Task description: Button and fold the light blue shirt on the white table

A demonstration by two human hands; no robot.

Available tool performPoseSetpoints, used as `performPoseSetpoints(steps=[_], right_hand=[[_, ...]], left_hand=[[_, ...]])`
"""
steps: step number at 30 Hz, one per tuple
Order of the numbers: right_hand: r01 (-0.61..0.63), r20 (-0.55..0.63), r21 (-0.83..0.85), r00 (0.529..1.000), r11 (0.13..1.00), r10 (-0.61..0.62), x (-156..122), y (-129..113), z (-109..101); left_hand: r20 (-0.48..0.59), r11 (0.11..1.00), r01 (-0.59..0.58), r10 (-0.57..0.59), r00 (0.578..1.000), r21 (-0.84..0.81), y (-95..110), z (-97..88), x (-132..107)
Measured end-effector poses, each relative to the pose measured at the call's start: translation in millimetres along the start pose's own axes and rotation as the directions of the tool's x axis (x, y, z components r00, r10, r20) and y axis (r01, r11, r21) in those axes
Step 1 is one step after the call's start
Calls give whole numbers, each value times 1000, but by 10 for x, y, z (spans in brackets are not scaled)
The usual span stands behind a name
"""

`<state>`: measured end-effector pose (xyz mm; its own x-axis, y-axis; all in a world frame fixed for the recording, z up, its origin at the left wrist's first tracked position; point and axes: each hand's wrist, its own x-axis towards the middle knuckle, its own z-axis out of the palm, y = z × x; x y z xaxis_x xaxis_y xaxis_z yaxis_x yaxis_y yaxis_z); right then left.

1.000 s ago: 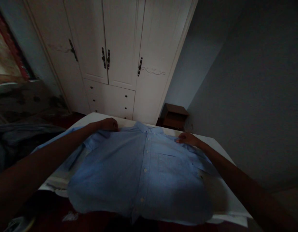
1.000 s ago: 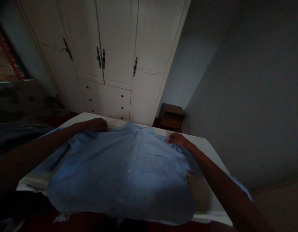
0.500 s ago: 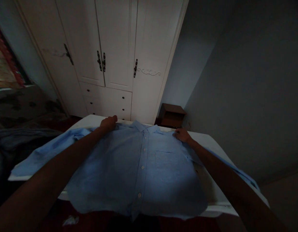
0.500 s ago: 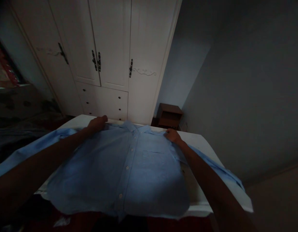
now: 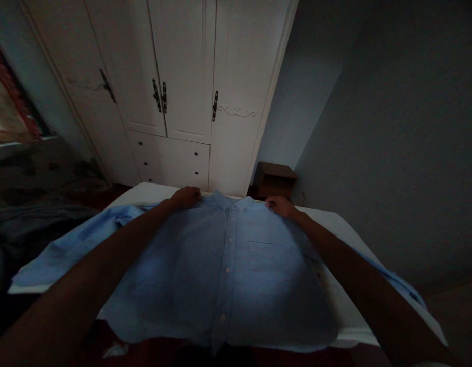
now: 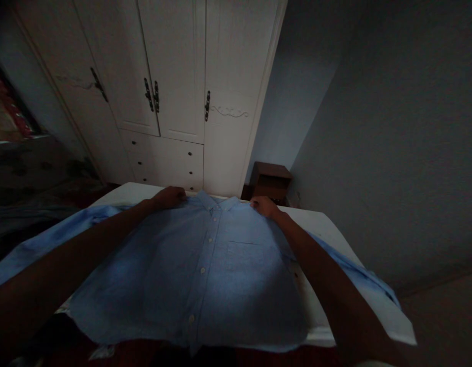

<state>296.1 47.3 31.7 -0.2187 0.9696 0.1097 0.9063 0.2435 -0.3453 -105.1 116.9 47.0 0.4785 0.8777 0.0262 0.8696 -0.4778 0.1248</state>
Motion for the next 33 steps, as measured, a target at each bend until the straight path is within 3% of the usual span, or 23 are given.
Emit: performPoseSetpoints(steps=[9,11,14,17,21,25,33], right_hand=[[-171,30,41,985,984,170,130,109,156],[-164,56,72,985,984,160,119,127,101],[-139,85,118,988,983,129,111,151,1],[-94,87,151,993,984,81,155,130,-14],[-22,105,185,994,983,2,247,33,87],[-12,101,143,995,990,-3,286,-26,152],[-167,1,-52,986,985,167,325,2,257]], left_hand=[[-87,985,175,-174,981,2,80,197,78],[-125,990,138,-141,982,-29,50,195,62],[-162,997,-56,46,986,-59,-47,140,39],[-74,982,-186,184,980,-18,-155,58,48],[61,985,-157,153,986,66,-223,1,97],[27,988,-109,107,994,107,-177,59,103],[-62,997,-37,41,997,72,-153,159,46]])
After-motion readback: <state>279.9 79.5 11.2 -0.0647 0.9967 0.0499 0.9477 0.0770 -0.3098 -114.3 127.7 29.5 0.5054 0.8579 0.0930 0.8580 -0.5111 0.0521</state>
